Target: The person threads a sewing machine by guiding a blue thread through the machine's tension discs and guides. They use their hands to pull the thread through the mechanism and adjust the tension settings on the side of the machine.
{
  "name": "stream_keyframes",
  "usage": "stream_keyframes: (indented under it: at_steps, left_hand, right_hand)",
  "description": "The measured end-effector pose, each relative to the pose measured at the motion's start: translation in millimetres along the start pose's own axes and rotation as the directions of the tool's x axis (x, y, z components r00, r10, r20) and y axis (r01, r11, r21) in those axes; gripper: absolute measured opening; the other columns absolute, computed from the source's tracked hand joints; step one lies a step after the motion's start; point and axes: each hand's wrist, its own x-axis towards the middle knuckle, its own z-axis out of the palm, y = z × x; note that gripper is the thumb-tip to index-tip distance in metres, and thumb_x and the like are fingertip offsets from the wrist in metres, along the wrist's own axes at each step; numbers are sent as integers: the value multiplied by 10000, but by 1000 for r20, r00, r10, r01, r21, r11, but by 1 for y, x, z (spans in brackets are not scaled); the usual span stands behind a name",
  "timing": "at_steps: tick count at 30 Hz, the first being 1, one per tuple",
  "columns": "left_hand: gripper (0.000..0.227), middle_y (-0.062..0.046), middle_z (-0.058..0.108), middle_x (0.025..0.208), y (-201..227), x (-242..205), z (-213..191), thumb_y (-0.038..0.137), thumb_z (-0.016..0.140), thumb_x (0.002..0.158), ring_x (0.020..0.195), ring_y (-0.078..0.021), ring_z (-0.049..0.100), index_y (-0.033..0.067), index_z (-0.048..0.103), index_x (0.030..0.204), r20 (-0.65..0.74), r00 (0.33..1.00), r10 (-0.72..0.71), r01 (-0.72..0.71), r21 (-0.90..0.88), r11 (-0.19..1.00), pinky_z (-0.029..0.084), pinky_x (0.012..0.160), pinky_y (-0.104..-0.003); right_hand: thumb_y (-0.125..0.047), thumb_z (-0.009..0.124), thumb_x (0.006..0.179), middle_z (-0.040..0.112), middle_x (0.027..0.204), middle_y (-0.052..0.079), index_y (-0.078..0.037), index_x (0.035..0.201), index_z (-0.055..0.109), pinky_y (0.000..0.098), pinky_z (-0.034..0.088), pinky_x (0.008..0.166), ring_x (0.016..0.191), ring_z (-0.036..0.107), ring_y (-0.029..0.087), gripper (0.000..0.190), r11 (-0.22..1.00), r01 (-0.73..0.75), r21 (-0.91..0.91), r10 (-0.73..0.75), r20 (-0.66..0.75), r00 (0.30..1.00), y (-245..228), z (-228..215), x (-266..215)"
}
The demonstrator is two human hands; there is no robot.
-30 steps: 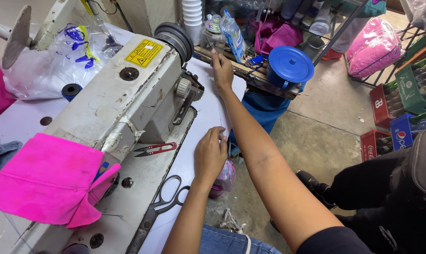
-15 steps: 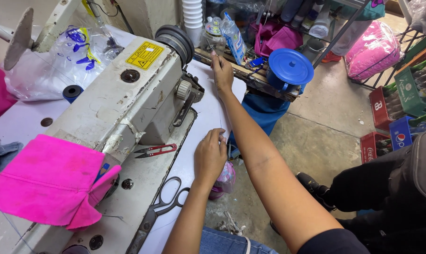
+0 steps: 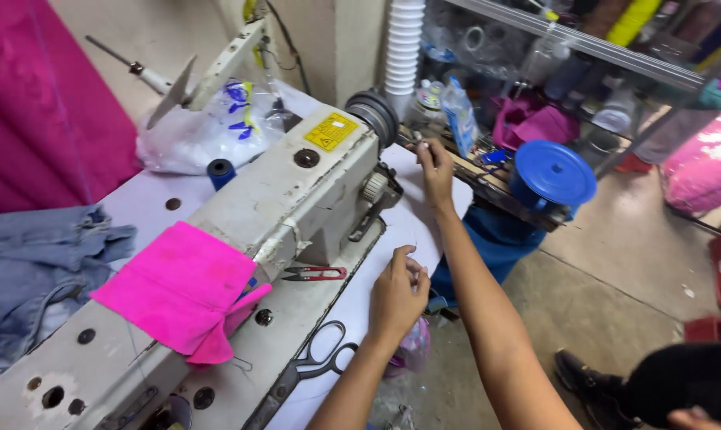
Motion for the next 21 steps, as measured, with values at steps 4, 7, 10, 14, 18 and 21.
stream_keyframes:
  at_steps: [4,7,10,14,18,21]
  left_hand:
    - [402,-201,725,1049,8,1,1,116,603,970,921,-378,765,-4,520,1345,-61,995,-74,66,-124,990,642,775,-421]
    - [315,-105,749,979,-6,3,14,215,617,986,846,-299,759,79,600,1269,-86,995,-48,38,-112,993,600,740,-402]
    - [186,-5,775,860,-4,2,18,288,633,991,767,-214,762,179,657,1140,-80,996,-31,24,-82,996,553,711,-376]
    - [132,55,697,662,9,-1,12,275,630,1021,500,-112,604,164,642,950,-62,998,19,-25,-111,993,473,576,-296]
    - [129,35,689,653,5,-3,16,241,625,1040,458,-90,519,145,648,957,-58,987,150,-155,-90,984,428,518,-291]
    - [167,4,538,568,12,-6,14,282,647,1035,466,-134,492,142,706,965,-34,954,297,-298,-7,955,409,510,-336]
  right_hand:
    - [-372,610,1061,556,900,82,-83,1017,675,360,447,907,908,528,214,299,963,244,-114,-237,73,969,-53,-9,0]
    - [-386,548,1070,532,895,82,-77,992,630,376,384,873,881,492,249,329,878,436,-200,-422,109,900,-64,-4,-2]
    - [-365,484,1084,528,935,119,-35,982,577,410,335,861,902,466,290,358,802,542,-252,-533,110,839,-58,3,-4]
    - [-385,472,1078,504,966,130,-12,991,558,401,342,868,977,439,290,392,794,517,-320,-524,70,849,-27,6,-1]
    - [-408,447,1092,488,957,131,-13,983,558,403,326,846,950,422,291,424,780,533,-328,-540,76,838,-27,3,4]
    - [-376,478,1083,500,963,129,-11,983,570,405,338,847,955,424,295,389,763,561,-322,-570,76,818,-27,5,8]
